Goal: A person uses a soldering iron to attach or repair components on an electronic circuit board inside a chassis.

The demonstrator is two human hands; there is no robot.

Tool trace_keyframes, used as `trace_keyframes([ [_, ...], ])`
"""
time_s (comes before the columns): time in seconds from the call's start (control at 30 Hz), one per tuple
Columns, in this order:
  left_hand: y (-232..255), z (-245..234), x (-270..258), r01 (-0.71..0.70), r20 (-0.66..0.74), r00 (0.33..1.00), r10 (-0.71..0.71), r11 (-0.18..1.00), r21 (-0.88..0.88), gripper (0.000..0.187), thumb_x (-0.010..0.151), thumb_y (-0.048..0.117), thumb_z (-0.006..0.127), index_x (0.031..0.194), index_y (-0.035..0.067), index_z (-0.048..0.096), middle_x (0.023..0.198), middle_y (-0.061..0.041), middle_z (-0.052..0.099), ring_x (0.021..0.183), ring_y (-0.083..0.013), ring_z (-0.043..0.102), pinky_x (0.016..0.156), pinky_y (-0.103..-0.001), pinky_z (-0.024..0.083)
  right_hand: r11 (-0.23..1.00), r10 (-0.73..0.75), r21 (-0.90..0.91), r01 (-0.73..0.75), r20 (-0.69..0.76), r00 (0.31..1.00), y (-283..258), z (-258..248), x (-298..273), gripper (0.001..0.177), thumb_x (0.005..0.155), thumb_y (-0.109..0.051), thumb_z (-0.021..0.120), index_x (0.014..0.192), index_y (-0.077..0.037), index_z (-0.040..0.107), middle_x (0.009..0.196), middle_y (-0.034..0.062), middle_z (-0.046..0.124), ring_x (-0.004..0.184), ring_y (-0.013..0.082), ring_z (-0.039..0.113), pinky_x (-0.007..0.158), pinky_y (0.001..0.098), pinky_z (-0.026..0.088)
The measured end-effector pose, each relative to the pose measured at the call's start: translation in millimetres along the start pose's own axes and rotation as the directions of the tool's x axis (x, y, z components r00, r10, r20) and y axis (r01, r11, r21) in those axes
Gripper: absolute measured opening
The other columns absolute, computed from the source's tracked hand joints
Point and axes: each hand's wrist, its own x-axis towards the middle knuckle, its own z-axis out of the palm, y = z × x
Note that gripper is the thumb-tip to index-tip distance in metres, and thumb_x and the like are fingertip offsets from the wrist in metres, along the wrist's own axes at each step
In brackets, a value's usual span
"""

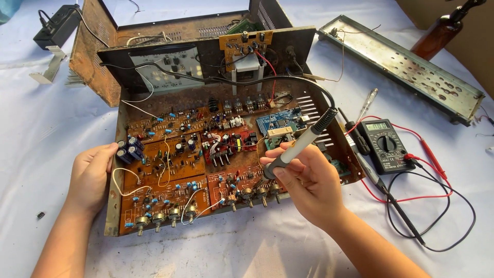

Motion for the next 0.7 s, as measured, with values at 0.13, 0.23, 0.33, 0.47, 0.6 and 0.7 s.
trace_keyframes([
  [0.13,2.6,-0.3,-1.6,0.013,0.026,1.0,-0.012,0.999,-0.032,0.051,0.109,0.018,0.046,0.062,0.018,0.025,0.059,0.005,0.025,0.054,-0.0092,0.023,0.052,-0.028,0.019,0.998,0.055,0.032,-0.055,-0.012,0.998,0.4,-0.7,1.9,0.034,0.101,0.004,0.056,0.134,-0.003,0.049,0.123,0.0183,0.069,0.114,0.0318,0.077,0.079,0.0295,0.065],
  [0.23,-1.6,-2.0,-1.0,-0.004,0.03,1.0,0.005,1.0,-0.019,0.049,0.108,0.018,0.046,0.063,0.018,0.026,0.06,0.006,0.025,0.054,-0.0093,0.022,0.052,-0.028,0.018,1.0,-0.014,-0.028,0.013,-0.035,0.999,-2.0,-0.9,6.0,0.029,0.101,0.003,0.056,0.129,-0.002,0.05,0.119,0.0159,0.068,0.108,0.0384,0.08,0.102,0.0439,0.062],
  [0.33,-3.7,-3.3,0.8,-0.014,0.039,0.999,0.015,1.0,-0.023,0.048,0.108,0.017,0.045,0.063,0.018,0.027,0.061,0.006,0.026,0.056,-0.0083,0.024,0.052,-0.027,0.019,0.999,-0.02,-0.026,0.019,-0.02,1.0,0.1,-2.3,4.7,0.033,0.1,0.005,0.056,0.132,-0.001,0.049,0.121,0.0165,0.068,0.11,0.038,0.079,0.104,0.0449,0.063],
  [0.47,-4.4,-4.0,0.6,-0.015,0.037,0.999,0.015,1.0,-0.015,0.048,0.108,0.017,0.046,0.063,0.018,0.028,0.06,0.006,0.027,0.055,-0.008,0.024,0.052,-0.027,0.019,0.999,-0.04,-0.034,0.039,-0.023,0.999,0.4,-2.6,5.5,0.033,0.1,0.006,0.056,0.131,-0.001,0.049,0.12,0.017,0.067,0.108,0.0391,0.079,0.104,0.0454,0.064],
  [0.6,-3.2,-4.0,0.4,-0.025,0.039,0.999,0.025,1.0,0.0,0.049,0.108,0.018,0.047,0.062,0.019,0.029,0.058,0.007,0.028,0.053,-0.0079,0.025,0.051,-0.027,0.02,0.999,-0.043,-0.022,0.043,-0.027,0.999,0.8,-3.1,5.4,0.035,0.101,0.005,0.056,0.134,-0.004,0.049,0.12,0.017,0.068,0.109,0.0395,0.079,0.105,0.0459,0.063],
  [0.7,-6.0,-5.0,1.2,-0.024,0.045,0.999,0.025,0.999,-0.021,0.048,0.108,0.018,0.047,0.062,0.019,0.031,0.057,0.006,0.03,0.052,-0.0081,0.026,0.05,-0.027,0.021,0.999,-0.033,-0.019,0.032,-0.045,0.998,-0.4,-2.2,4.9,0.034,0.1,0.005,0.057,0.132,-0.003,0.05,0.12,0.0171,0.069,0.108,0.0395,0.079,0.103,0.0446,0.063],
])
